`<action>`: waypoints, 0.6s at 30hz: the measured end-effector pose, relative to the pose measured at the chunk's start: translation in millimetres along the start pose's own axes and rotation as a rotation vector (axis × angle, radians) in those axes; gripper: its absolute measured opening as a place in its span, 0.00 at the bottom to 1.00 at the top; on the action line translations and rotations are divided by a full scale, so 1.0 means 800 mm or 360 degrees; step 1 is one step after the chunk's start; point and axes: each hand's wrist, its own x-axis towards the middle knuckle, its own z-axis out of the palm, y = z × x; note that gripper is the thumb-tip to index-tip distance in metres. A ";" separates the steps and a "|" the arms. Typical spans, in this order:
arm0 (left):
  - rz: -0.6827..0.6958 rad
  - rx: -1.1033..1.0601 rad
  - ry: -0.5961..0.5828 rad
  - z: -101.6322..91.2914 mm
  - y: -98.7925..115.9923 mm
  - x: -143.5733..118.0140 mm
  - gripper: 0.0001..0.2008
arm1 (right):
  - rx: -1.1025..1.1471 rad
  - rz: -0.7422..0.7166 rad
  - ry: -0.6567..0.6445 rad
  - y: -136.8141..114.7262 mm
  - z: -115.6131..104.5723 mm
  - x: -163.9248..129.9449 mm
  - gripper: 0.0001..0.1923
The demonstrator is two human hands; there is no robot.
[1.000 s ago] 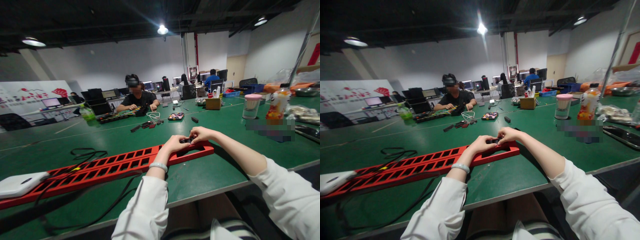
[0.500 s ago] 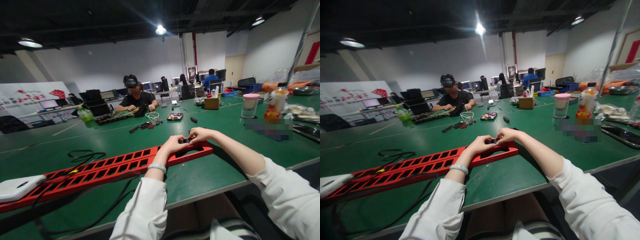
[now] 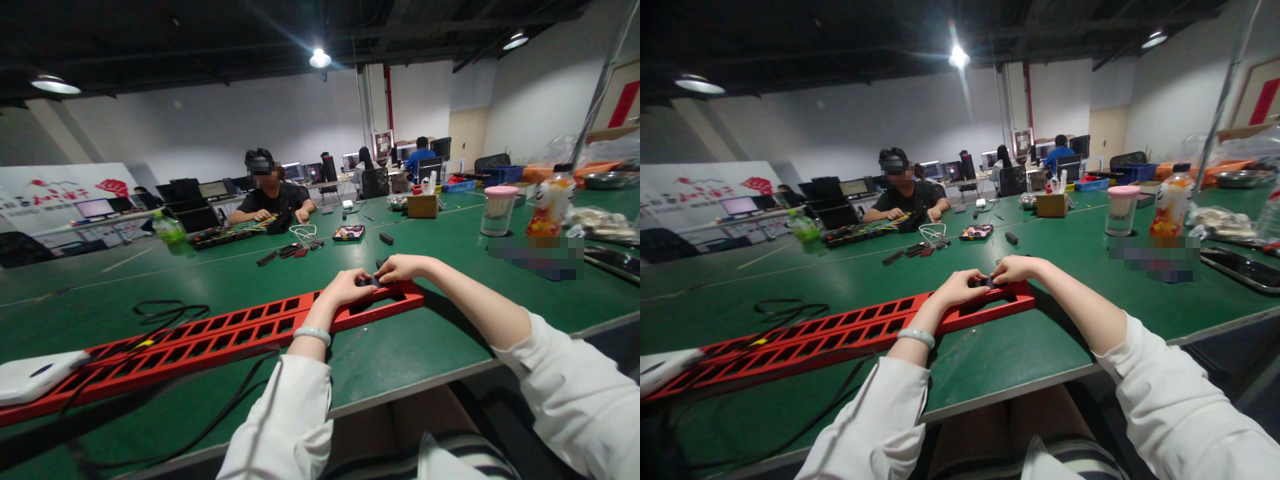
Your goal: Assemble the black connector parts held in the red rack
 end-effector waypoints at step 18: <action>-0.0080 0.0005 -0.0021 -0.004 0.009 -0.003 0.19 | -0.0200 -0.0011 0.0083 -0.009 0.004 -0.001 0.20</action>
